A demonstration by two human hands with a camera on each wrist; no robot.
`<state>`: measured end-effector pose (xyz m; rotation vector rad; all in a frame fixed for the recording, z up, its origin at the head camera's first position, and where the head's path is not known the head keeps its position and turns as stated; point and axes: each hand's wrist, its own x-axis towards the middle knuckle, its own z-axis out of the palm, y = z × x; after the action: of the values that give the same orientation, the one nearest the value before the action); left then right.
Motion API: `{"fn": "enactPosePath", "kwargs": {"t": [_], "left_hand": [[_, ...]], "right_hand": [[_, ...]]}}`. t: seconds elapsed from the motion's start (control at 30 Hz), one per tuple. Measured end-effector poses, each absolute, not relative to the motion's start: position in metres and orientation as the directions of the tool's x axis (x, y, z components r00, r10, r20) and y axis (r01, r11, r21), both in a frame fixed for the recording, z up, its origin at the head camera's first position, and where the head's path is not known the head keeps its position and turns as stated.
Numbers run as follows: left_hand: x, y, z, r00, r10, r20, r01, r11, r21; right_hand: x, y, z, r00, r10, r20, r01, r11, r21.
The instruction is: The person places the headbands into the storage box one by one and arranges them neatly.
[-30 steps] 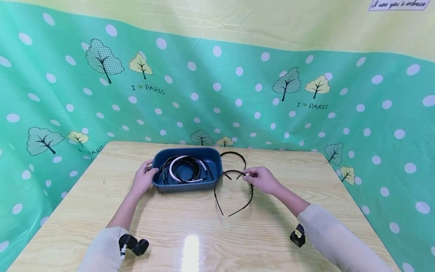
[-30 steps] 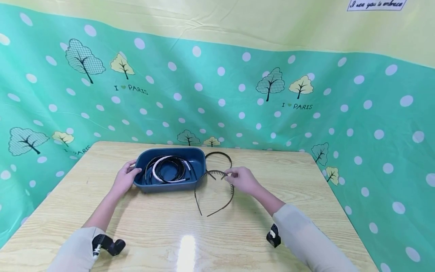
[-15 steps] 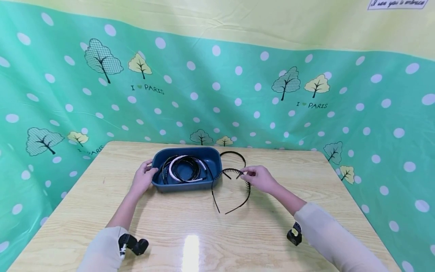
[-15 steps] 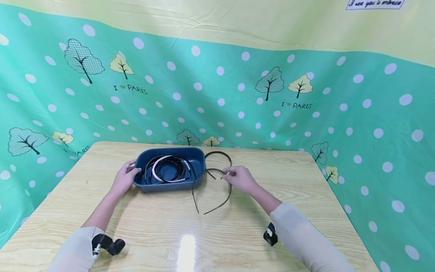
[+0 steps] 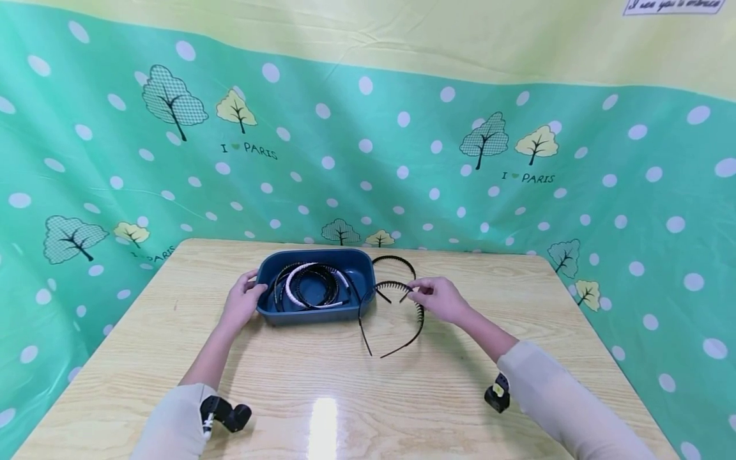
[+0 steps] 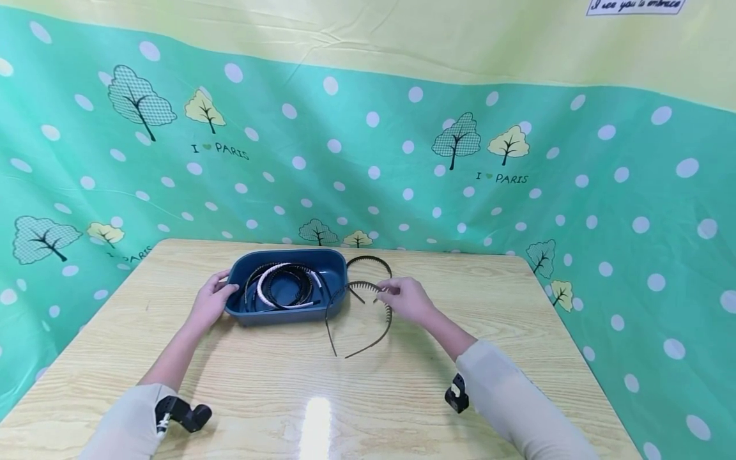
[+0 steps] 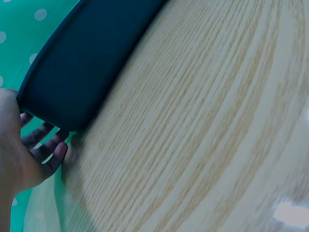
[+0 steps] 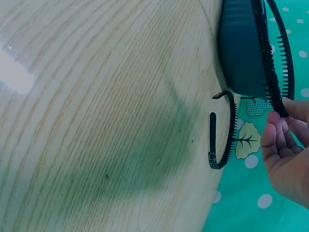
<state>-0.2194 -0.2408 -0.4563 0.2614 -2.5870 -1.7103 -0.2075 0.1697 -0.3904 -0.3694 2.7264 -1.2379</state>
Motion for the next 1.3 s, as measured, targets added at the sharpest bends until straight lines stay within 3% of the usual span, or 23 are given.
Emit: {"fn": "enactPosePath", "kwargs": {"t": [1.3], "left_hand": [[-0.22, -0.241, -0.458, -0.986, -0.154, -0.064, -0.118, 0.376, 0.919]], "right_hand": [[-0.218, 0.161, -0.388, -0.968, -0.249, -0.028, -0.139, 0.626, -0.767]]}}
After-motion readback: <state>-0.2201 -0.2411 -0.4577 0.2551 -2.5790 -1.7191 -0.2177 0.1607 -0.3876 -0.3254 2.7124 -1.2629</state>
